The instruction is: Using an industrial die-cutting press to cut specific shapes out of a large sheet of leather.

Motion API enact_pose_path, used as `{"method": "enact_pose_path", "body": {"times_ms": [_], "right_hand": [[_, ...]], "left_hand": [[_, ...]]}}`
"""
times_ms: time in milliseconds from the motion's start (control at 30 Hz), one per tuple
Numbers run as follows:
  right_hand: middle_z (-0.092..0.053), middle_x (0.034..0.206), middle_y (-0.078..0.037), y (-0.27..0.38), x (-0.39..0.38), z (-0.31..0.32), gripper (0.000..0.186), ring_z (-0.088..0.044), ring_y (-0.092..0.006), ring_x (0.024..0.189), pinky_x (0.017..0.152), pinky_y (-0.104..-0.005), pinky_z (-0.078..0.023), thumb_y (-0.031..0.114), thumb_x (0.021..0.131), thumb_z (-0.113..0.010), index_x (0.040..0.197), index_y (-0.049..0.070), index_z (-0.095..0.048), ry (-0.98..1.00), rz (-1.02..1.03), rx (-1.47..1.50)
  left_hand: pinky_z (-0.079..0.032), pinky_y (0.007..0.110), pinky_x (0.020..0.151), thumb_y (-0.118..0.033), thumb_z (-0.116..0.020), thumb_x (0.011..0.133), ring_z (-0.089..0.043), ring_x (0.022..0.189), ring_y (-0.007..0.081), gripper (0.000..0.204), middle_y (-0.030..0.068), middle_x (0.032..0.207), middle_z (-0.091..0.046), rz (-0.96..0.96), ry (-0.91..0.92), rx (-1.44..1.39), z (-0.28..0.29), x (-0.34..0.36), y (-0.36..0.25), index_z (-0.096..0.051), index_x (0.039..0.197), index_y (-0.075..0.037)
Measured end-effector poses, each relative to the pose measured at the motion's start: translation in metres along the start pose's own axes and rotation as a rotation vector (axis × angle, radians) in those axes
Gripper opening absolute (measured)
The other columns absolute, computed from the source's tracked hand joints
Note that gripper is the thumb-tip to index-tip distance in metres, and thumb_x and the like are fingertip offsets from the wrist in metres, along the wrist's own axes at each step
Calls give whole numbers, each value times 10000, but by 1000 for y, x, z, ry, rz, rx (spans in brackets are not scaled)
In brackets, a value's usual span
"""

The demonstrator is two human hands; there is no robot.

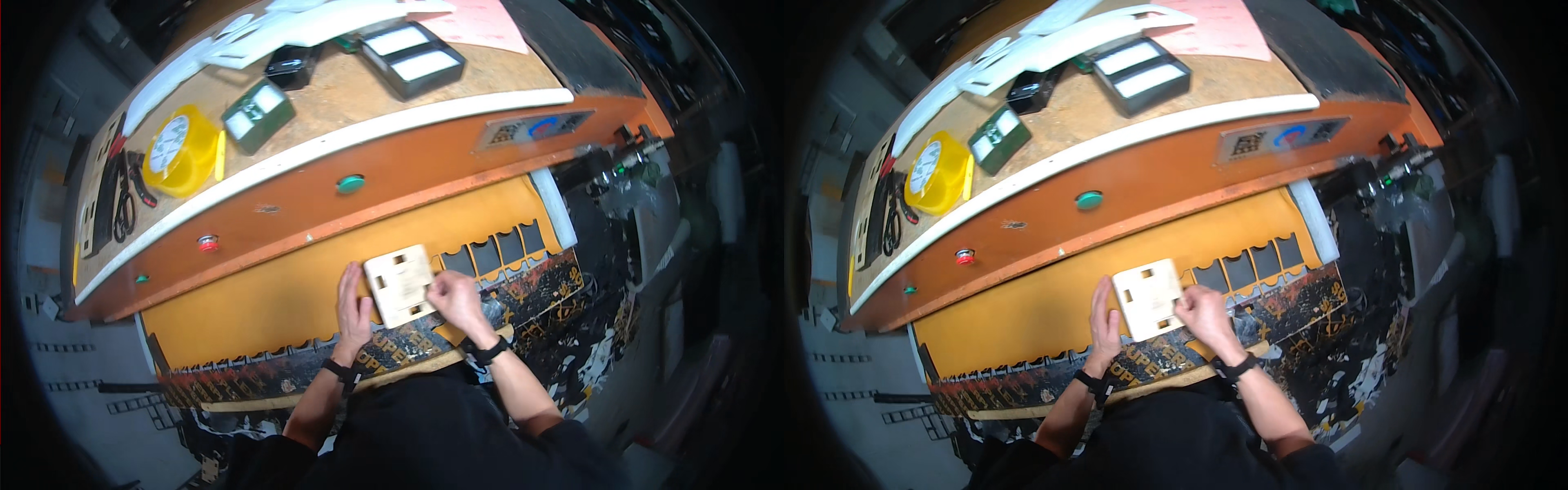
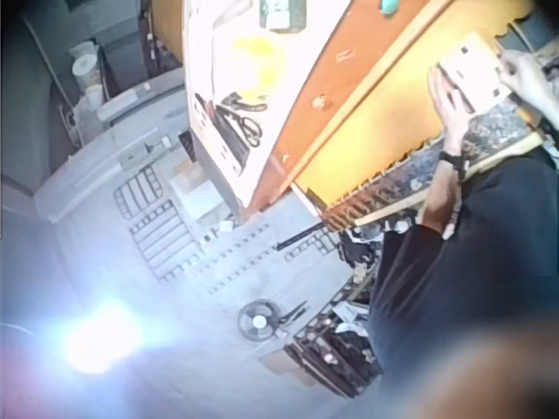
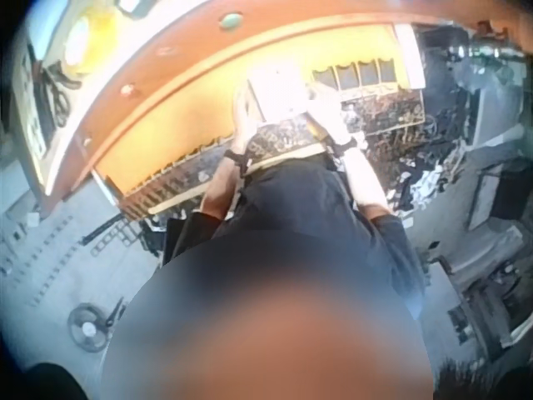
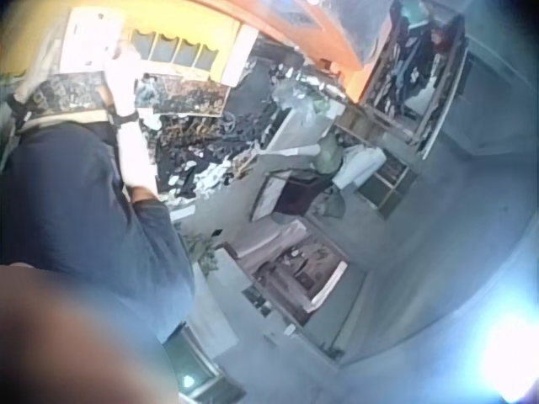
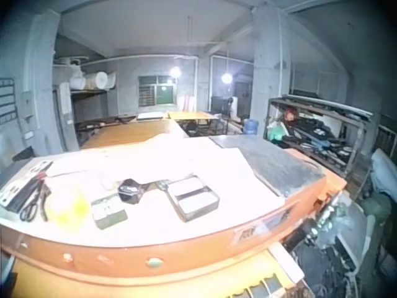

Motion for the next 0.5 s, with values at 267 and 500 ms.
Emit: {"method": "enact_pose_path", "body": {"times_ms": [267,500], "right_hand": [[-707,816,-246,14,-16,-40,269,-708,-457,737,708,-523,-584,176,888,-827,842,-52,-692,14,15,24],[-759,1067,-237,-10,-8,15,628,-750,-408,1042,922,-488,-578,411,797,-977,1144,-26,-690,-88,-290,-235]], "left_hand": [[-294,521,1336,-99,-809,912,-356,1621,455,986,284,1759,-349,47,-77,36,0,-21,-1,-269,1727,32],[-325,541,1318,-156,-827,898,-391,1597,471,912,303,1734,-382,-15,-129,75,-3,-28,1,-374,1668,29]]}}
Point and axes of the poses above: each hand's wrist, its own x-axis towards the middle knuckle, its own z-axis out of the back of the hand, y = z × x, the point moved 7 cm from there along x, towards the middle knuckle
